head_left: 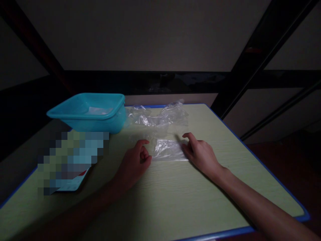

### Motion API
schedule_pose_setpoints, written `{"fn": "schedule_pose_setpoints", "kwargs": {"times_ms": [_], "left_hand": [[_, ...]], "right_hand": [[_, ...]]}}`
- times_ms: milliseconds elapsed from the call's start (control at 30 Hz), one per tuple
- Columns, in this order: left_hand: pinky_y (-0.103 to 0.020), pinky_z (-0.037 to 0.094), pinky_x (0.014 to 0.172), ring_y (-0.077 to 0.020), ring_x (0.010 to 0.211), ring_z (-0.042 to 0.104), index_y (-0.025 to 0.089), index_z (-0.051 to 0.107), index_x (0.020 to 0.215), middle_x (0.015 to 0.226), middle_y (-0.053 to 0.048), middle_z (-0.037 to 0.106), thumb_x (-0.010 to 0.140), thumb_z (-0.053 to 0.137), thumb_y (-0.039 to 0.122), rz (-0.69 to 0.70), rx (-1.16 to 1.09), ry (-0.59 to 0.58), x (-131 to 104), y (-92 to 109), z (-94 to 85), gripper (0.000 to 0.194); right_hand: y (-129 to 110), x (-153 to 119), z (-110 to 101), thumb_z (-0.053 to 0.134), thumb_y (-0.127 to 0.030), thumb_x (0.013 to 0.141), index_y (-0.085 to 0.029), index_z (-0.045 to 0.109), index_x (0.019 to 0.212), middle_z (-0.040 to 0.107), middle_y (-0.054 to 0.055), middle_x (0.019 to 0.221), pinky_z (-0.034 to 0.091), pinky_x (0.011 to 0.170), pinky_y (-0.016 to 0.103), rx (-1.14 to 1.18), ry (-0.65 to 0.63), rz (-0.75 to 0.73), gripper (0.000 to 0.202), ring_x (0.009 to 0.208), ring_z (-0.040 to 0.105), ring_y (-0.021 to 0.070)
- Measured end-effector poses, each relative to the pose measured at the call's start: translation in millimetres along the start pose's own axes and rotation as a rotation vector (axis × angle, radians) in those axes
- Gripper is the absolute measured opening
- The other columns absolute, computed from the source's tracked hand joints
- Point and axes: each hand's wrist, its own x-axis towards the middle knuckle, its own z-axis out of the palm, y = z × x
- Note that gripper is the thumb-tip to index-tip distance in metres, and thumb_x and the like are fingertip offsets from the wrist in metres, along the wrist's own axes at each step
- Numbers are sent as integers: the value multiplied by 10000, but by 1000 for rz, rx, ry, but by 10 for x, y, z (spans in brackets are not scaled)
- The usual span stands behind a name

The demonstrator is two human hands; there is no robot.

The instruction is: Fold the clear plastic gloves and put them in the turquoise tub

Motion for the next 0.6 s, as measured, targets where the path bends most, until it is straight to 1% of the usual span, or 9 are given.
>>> {"fn": "schedule_pose_setpoints", "kwargs": {"times_ms": [100,233,333,433,533,600], "left_hand": [[-226,385,548,-113,521,490,169,466,1006,566,86,486,685,515,143,21,46,0,10,-16,8,326],[-229,379,537,-121,525,497,155,468,1035,586,72,494,695,504,145,58,127,-5,20,-42,18,343],[-232,373,533,-127,528,500,163,488,1022,584,68,487,701,495,135,97,222,4,17,-46,9,322],[-255,396,565,-142,561,515,169,502,1018,610,50,495,716,481,123,127,348,5,2,-46,-4,306],[-306,441,643,-184,694,551,159,510,1025,739,-10,547,734,446,122,209,427,36,-24,-60,1,300],[-355,453,728,-222,849,551,141,515,1028,887,-74,566,745,401,110,307,440,69,-43,-78,18,307]], "right_hand": [[-9,5,-14,448,-215,828,-169,486,1089,662,42,621,233,475,255,-65,-21,7,268,521,594,203],[-34,18,-49,422,-229,874,-175,485,1102,703,92,751,239,475,264,-172,-70,-16,243,589,636,232],[-54,22,-81,429,-239,880,-177,488,1087,709,103,815,254,476,262,-226,-105,-11,224,632,654,238],[-62,18,-104,429,-250,883,-177,489,1064,710,103,854,262,477,264,-245,-124,-13,204,665,663,241],[-55,23,-105,424,-253,885,-178,488,1054,710,98,863,258,474,270,-246,-126,-21,196,678,668,247],[-48,38,-97,422,-252,885,-177,488,1054,711,93,850,248,471,274,-245,-123,-27,196,680,670,256]]}}
